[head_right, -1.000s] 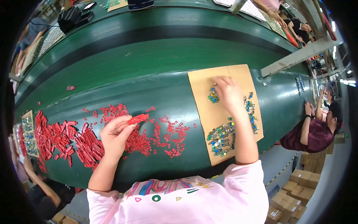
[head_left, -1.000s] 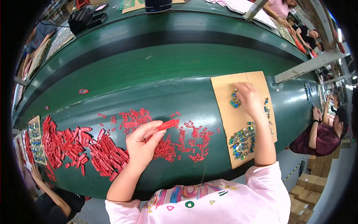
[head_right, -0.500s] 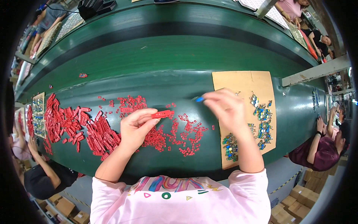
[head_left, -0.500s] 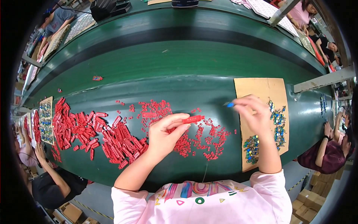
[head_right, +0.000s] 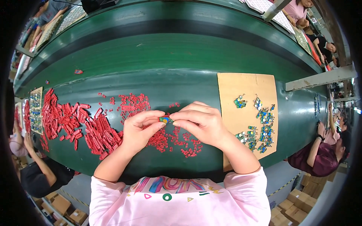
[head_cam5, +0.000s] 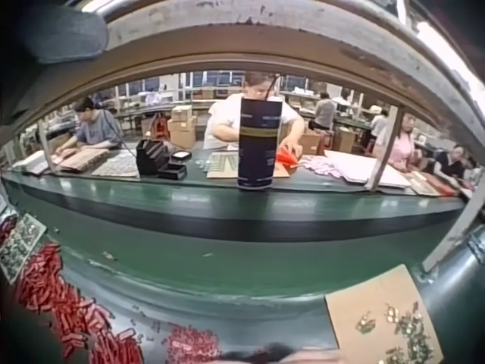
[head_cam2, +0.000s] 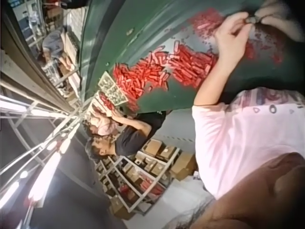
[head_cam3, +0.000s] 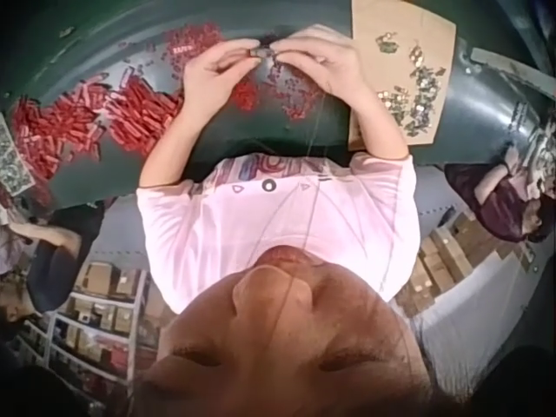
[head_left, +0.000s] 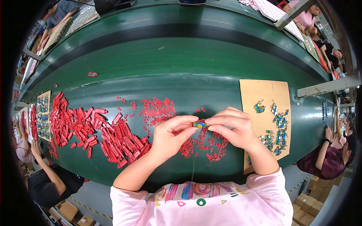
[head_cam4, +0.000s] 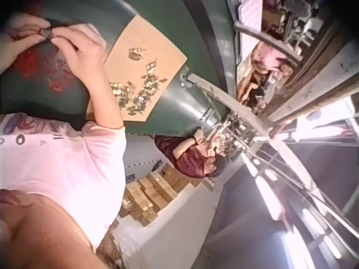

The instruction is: The person joins small plastic components by hand on an industrial assembly line.

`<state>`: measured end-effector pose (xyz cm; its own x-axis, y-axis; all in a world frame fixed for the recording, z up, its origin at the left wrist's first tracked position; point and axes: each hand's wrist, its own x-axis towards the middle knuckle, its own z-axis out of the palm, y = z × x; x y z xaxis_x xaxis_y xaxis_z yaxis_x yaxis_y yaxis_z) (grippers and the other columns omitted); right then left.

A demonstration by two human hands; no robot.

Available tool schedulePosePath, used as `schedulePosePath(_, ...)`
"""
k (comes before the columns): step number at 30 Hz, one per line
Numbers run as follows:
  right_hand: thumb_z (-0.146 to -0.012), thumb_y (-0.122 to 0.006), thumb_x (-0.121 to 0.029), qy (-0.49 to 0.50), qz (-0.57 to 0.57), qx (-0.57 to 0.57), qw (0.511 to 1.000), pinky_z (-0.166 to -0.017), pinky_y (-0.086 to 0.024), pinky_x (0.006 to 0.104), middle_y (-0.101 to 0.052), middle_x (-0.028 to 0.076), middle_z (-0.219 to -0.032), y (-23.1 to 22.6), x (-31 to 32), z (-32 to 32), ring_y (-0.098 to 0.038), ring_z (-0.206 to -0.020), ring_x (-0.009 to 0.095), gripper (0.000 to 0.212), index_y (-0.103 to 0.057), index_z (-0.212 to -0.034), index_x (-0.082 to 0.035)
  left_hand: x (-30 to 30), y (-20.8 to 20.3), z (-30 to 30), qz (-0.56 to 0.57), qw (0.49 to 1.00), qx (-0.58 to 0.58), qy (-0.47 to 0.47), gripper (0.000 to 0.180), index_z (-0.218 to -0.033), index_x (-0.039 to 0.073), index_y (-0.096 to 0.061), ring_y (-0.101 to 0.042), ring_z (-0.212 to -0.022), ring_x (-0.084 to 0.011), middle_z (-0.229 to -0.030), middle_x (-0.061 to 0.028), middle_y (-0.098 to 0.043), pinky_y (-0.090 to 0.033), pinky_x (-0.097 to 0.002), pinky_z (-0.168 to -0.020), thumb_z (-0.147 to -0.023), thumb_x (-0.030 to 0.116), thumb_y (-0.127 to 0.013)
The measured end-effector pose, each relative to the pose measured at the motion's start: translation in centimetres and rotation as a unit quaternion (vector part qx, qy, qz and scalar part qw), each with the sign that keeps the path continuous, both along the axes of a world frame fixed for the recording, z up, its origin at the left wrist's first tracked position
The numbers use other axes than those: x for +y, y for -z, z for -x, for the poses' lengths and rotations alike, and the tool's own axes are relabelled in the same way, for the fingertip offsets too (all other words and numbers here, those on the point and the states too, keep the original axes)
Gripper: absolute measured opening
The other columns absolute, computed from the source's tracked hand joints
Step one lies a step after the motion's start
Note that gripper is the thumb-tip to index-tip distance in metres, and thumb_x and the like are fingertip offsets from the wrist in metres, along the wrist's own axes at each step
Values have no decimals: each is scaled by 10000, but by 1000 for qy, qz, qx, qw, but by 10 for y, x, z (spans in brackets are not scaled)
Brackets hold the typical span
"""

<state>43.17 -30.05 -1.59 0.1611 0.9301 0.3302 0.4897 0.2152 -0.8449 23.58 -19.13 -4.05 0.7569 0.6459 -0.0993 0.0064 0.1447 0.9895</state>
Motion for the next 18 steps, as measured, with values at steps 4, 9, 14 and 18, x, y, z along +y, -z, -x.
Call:
schedulePosePath(4,-766,-769,7,5,-30,-72,997,-639,-466,256,-697,38,-909,2,0,-2,-571,-711,142,218,-769,-975,-56,-1,-1,0,34,999,-10,8,312,-1144,-25,-672,-715,-898,-158,-1025,-124,-731,-570,-229,-797,-842,-101,-683)
schedulePosePath(9,-763,-774,-8,19,-47,-146,988,-640,-475,257,-689,45,-946,3,0,-5,-577,-710,144,229,-775,-983,-70,-5,-4,-4,122,991,-48,-16,261,-1126,-18,-683,-720,-875,-165,-994,-119,-739,-569,-225,-756,-872,-73,-660)
schedulePosePath(14,-760,-775,1,19,-42,-127,991,-617,-482,250,-702,61,-965,8,1,-2,-592,-700,144,231,-776,-984,-55,-7,0,-6,179,981,-67,-43,238,-1114,-23,-682,-723,-859,-189,-982,-130,-736,-576,-237,-765,-890,-79,-624)
schedulePosePath(18,-762,-768,26,19,-25,-73,997,-585,-482,240,-723,83,-972,12,-2,3,-603,-677,143,227,-772,-982,-30,-8,2,-5,174,982,-55,-51,231,-1106,-29,-680,-723,-844,-201,-971,-134,-734,-585,-253,-778,-895,-84,-603)
